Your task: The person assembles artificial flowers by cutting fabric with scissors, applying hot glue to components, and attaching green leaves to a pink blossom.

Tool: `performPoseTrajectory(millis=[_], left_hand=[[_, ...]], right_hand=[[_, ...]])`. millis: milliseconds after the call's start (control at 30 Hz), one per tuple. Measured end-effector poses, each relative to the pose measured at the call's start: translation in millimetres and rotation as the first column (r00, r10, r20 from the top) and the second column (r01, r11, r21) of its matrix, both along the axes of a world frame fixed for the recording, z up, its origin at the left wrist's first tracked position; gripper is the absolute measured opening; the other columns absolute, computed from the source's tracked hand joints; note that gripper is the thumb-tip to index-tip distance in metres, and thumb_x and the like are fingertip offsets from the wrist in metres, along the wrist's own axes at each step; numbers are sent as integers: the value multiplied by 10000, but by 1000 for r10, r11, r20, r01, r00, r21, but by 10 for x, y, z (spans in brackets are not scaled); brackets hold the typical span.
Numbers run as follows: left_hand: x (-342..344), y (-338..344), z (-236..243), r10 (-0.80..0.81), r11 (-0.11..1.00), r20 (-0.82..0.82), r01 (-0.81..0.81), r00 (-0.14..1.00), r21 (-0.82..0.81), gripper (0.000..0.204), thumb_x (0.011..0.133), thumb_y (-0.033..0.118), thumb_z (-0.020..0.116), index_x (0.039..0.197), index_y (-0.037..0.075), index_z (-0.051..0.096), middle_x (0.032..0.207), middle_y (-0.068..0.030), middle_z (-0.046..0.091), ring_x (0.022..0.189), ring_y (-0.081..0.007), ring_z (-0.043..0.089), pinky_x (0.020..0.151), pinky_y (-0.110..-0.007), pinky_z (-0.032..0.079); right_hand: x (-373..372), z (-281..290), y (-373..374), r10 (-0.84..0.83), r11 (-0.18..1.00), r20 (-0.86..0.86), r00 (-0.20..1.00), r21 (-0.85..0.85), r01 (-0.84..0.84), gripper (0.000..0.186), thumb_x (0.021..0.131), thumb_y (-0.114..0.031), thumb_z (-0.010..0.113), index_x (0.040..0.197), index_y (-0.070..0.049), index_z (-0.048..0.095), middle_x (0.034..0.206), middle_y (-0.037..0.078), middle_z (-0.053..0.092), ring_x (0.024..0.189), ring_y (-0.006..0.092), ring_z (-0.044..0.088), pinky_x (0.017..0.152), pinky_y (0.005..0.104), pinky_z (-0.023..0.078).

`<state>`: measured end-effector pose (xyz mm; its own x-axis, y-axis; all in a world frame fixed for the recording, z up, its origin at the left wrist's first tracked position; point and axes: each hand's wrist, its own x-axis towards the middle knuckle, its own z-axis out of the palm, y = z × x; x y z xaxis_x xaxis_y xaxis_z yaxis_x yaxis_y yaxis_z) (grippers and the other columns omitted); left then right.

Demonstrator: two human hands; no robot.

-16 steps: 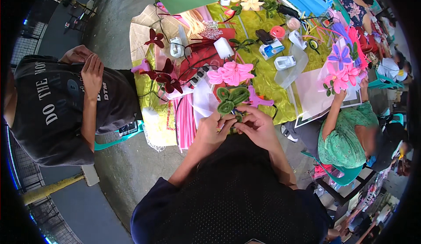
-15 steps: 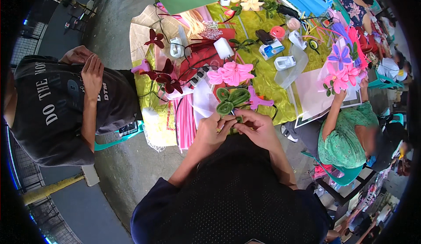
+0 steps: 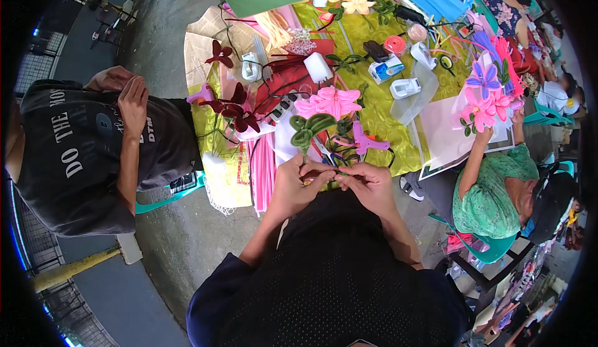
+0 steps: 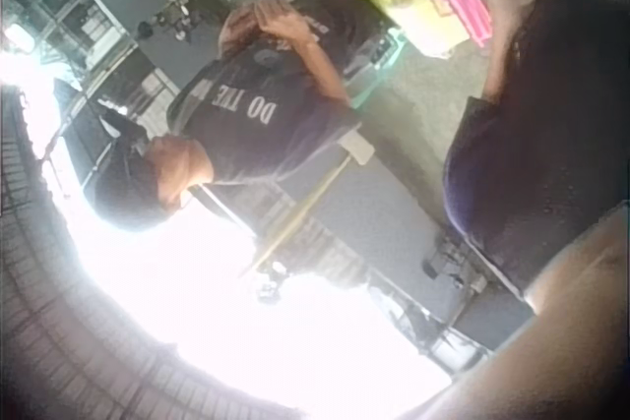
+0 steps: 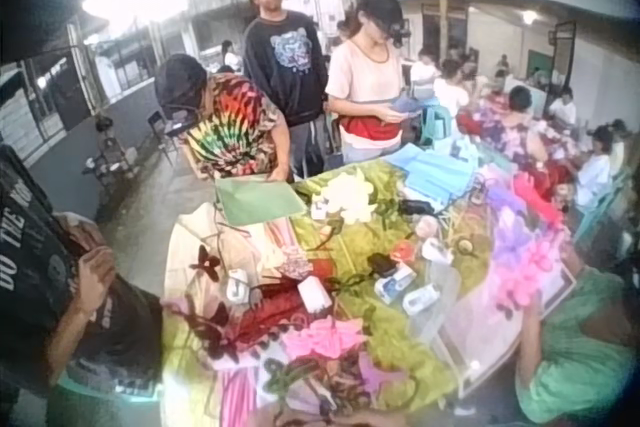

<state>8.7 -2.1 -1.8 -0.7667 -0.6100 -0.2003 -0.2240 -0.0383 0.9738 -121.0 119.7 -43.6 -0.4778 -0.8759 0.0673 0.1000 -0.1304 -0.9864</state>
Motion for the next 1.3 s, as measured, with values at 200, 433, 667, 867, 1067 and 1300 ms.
performPoseTrajectory(millis=[200,433,667,867,1067,1300], left_hand=[[-30,77,-103,3,974,-93,-24,996,-226,127,776,23,653,828,-15,543,722,-82,619,571,-92,481,531,-260,420],[-77,108,72,-24,890,74,55,997,-452,199,745,7,661,925,49,588,690,-80,538,525,-178,433,511,-284,400],[-64,105,-227,-62,708,-74,-9,995,-706,190,740,43,673,923,67,625,824,-75,633,669,-210,603,553,-303,466],[-74,81,-282,-112,681,-109,-4,988,-732,187,771,69,643,951,28,612,838,-114,620,723,-274,615,610,-349,486],[-161,16,-135,-172,639,-194,-40,966,-768,253,710,-72,552,954,-47,488,885,-191,476,817,-331,513,698,-372,441],[-142,16,-331,-176,800,-205,19,963,-599,180,869,89,420,959,-49,494,800,-162,411,717,-300,468,627,-361,407]], right_hand=[[3,1,-25,2,999,198,980,-42,6,102,798,27,632,899,18,624,721,66,616,611,90,582,536,199,469],[-103,17,-56,30,997,49,998,-77,-26,109,803,54,605,911,38,597,843,68,591,760,98,590,627,196,486],[-62,115,-17,13,1000,210,978,-4,-12,65,811,40,599,876,34,596,807,52,579,669,86,557,574,205,465],[-47,33,-45,-9,1000,406,914,-17,17,41,822,27,594,861,18,593,728,45,583,583,76,535,515,203,442],[-99,143,-32,-171,982,312,935,-29,189,75,819,48,585,893,42,579,768,65,587,611,91,548,527,215,463],[-77,424,12,-125,971,284,951,-162,176,115,818,78,560,933,63,557,803,81,581,651,98,555,559,226,473]])
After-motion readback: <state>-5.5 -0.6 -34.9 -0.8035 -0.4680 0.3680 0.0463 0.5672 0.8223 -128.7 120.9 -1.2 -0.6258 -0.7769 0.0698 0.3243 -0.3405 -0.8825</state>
